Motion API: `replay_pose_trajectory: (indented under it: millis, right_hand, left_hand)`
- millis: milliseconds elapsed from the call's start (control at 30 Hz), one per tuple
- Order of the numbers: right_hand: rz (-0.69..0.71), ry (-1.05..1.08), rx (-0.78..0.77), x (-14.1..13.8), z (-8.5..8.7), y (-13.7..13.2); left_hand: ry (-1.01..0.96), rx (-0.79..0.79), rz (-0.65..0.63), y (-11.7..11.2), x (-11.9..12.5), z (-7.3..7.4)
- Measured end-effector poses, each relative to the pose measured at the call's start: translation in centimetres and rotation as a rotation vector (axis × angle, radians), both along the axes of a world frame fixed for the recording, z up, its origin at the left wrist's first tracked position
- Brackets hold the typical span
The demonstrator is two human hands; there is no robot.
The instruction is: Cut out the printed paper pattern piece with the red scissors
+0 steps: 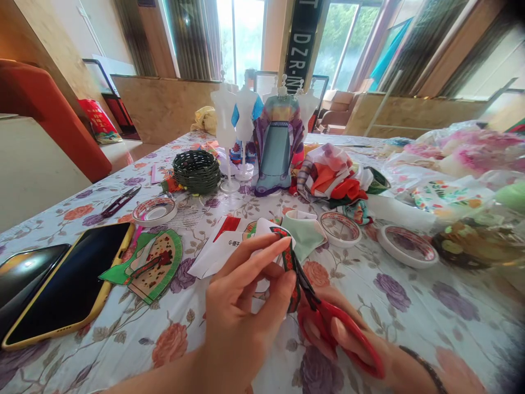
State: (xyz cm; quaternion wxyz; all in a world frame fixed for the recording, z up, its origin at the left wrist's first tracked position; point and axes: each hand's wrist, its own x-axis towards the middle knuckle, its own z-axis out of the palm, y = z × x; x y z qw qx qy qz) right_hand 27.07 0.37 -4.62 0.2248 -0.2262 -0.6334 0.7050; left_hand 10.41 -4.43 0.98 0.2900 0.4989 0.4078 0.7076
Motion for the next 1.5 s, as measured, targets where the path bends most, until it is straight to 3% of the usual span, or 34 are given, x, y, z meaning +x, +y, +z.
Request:
replay_pose_trajectory:
  millis: [267,1500]
  right_hand:
    - [0.030,0.069,-0.006,-0.6,1.2,0.1]
    - [-0.032,0.106,-0.063,-0.2,-0.7,-0.1]
  left_hand:
    - [0.005,-0.006,0.001,0.1,0.0,0.3]
    - [0.041,0.002,0.012,0.1,0.0,-0.1]
